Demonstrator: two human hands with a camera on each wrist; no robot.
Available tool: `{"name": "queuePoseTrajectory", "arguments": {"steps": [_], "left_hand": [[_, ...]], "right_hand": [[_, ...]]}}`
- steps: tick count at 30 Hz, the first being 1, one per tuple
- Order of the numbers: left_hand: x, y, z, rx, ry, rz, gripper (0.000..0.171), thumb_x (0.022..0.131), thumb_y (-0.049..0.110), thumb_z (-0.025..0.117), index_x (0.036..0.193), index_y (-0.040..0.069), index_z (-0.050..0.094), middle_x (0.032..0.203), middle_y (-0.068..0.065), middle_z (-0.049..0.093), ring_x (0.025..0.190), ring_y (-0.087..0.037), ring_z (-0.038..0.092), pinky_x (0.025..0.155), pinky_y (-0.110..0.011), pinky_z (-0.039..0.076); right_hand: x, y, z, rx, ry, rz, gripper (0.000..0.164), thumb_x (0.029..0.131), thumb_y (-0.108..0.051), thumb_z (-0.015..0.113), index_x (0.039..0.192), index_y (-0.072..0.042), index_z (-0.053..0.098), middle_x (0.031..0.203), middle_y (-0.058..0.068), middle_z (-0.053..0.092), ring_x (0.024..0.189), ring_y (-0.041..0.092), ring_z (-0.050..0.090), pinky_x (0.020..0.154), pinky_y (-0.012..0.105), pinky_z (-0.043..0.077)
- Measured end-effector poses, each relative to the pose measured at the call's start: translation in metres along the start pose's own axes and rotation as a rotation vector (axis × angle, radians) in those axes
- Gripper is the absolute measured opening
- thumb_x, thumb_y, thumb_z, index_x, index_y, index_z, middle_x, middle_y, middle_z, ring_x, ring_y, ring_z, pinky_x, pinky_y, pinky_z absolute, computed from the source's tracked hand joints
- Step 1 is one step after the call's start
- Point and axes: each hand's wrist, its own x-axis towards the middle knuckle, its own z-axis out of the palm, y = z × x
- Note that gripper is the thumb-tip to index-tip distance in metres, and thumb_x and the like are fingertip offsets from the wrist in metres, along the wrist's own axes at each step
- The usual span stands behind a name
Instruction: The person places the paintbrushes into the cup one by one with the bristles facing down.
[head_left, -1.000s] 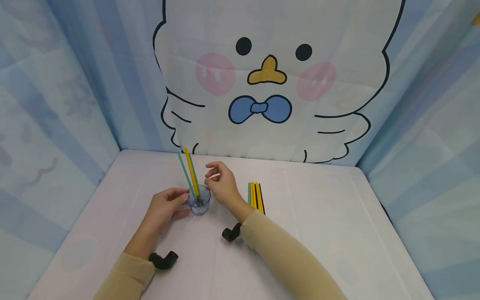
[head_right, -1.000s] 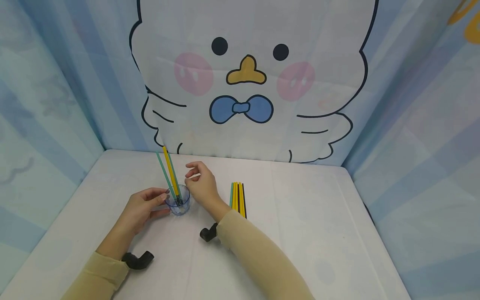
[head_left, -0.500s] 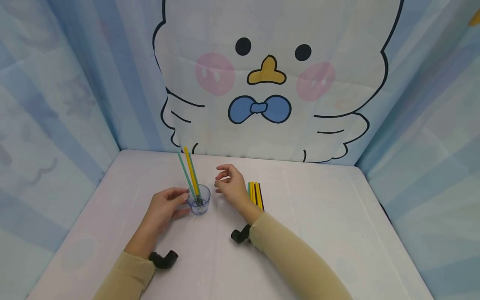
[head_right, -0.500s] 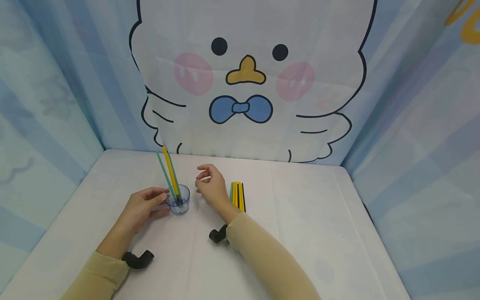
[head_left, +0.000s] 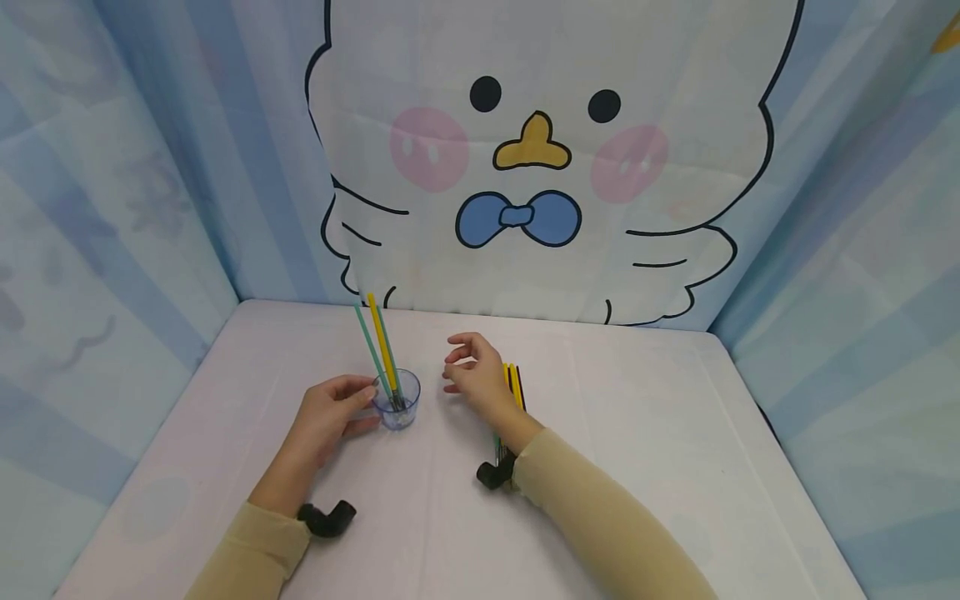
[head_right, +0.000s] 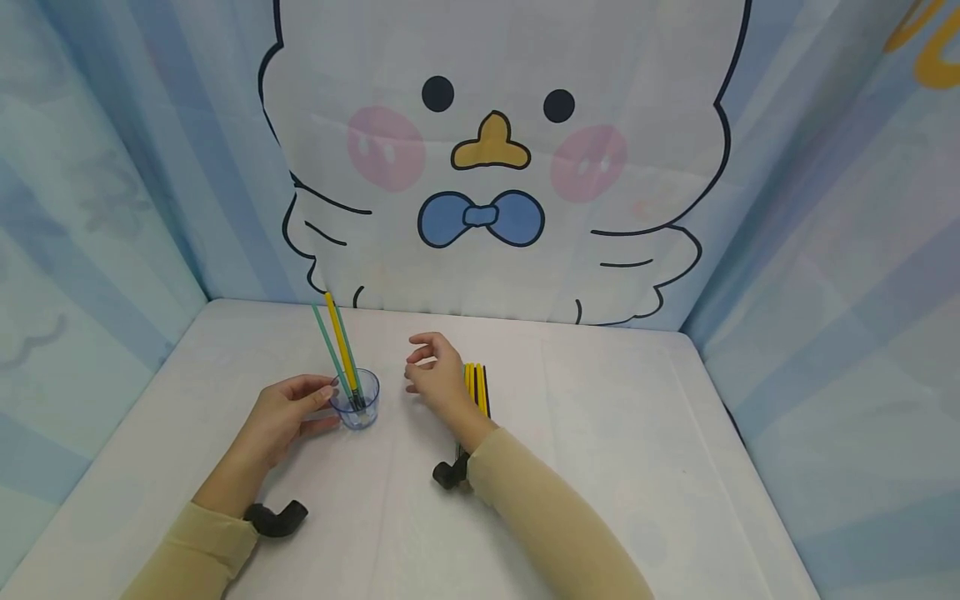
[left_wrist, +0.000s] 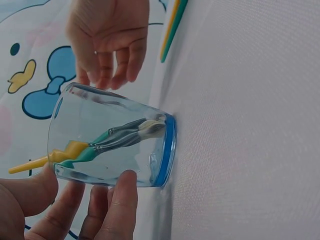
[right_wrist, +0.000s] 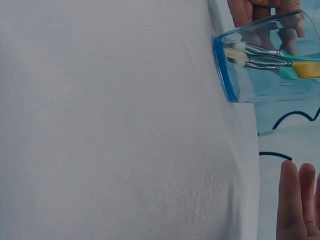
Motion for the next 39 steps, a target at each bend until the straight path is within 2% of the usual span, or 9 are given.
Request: {"name": "queuePoseTrajectory", "arguments": {"steps": [5,14,21,39], "left_hand": [[0.000,-0.001,0.000,0.003,0.000,0.001,0.039,0.108,0.015,0.067,0.143,-0.001,0.063,0.131,-0.015,0.063,0.116,-0.024,0.068,0.092,-0.032,0.069],[0.000,-0.001,0.001,0.000,0.000,-0.010,0.040,0.107,0.015,0.068,0.143,-0.001,0.062,0.133,-0.016,0.063,0.119,-0.026,0.067,0.093,-0.033,0.069],[-0.001,-0.001,0.001,0.010,-0.004,-0.012,0.041,0.108,0.015,0.067,0.145,-0.001,0.062,0.133,-0.016,0.062,0.118,-0.025,0.066,0.092,-0.032,0.069],[0.002,-0.004,-0.001,0.005,-0.005,-0.011,0.041,0.107,0.017,0.069,0.144,0.000,0.062,0.132,-0.015,0.063,0.113,-0.020,0.069,0.093,-0.034,0.069]], "right_hand": [[-0.002,0.004,-0.009,-0.014,0.016,0.010,0.041,0.095,0.007,0.068,0.133,-0.008,0.064,0.101,0.009,0.066,0.088,0.032,0.077,0.068,0.038,0.072],[-0.012,0.002,-0.027,-0.035,0.014,0.049,0.042,0.096,0.005,0.068,0.135,-0.009,0.063,0.105,0.012,0.065,0.098,0.047,0.075,0.068,0.039,0.072],[-0.017,0.003,-0.040,-0.063,0.019,0.084,0.045,0.098,0.003,0.069,0.141,-0.005,0.059,0.108,0.014,0.065,0.097,0.042,0.075,0.070,0.039,0.072],[-0.031,0.005,-0.072,-0.082,0.050,0.173,0.047,0.098,0.001,0.070,0.143,-0.006,0.058,0.114,0.016,0.063,0.100,0.041,0.073,0.074,0.043,0.072]]}}
